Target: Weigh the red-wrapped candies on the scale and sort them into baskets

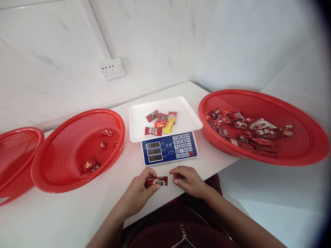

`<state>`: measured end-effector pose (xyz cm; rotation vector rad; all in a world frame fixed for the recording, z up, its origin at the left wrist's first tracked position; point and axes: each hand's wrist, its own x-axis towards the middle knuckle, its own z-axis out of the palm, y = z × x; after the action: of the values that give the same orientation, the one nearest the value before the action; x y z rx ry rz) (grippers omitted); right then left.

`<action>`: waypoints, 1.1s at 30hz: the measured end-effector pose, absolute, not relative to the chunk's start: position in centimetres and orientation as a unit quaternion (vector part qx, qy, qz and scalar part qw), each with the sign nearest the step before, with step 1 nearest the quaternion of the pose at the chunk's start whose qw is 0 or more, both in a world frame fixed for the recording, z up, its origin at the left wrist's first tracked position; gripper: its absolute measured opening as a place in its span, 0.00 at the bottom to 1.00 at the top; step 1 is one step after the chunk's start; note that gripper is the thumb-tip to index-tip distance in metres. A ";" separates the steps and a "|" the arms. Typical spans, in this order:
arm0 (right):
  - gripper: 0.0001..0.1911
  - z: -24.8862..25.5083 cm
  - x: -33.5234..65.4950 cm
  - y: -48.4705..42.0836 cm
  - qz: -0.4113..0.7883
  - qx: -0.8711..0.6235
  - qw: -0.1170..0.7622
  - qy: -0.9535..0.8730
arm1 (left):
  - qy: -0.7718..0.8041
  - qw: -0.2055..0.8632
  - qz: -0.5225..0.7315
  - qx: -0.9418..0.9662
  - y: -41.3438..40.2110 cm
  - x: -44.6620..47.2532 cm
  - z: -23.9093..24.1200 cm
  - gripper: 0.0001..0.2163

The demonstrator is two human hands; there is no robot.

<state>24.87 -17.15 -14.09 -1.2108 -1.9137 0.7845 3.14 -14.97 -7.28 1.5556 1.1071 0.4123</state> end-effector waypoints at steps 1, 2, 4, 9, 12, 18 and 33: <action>0.17 -14.0 24.9 -17.2 0.305 -0.457 0.358 -0.755 | 0.466 0.563 0.164 0.663 -15.3 3.6 -7.8 0.05; 0.18 -13.9 24.9 -17.2 0.304 -0.446 0.352 -0.765 | 0.459 0.569 0.155 0.664 -15.5 4.0 -8.3 0.05; 0.21 -13.8 24.9 -17.2 0.303 -0.433 0.338 -0.779 | 0.442 0.582 0.145 0.667 -15.7 4.8 -8.8 0.04; 0.27 -13.6 24.8 -17.4 0.287 -0.419 0.303 -0.807 | 0.440 0.560 0.152 0.685 -15.3 6.2 -9.0 0.04; 0.24 -13.7 24.7 -17.3 0.274 -0.419 0.288 -0.817 | 0.433 0.549 0.151 0.699 -15.3 6.6 -9.3 0.05; 0.24 -14.0 24.9 -17.1 0.302 -0.420 0.306 -0.799 | 0.443 0.577 0.169 0.666 -15.1 6.4 -10.0 0.09; 0.23 -13.6 25.1 -17.0 0.396 -0.428 0.313 -0.750 | 0.445 0.515 0.180 0.710 -15.0 7.1 -10.0 0.08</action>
<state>25.10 -17.01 -13.60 -1.1298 -1.9771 1.0442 7.12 -14.98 -9.97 1.7068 1.0702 0.4322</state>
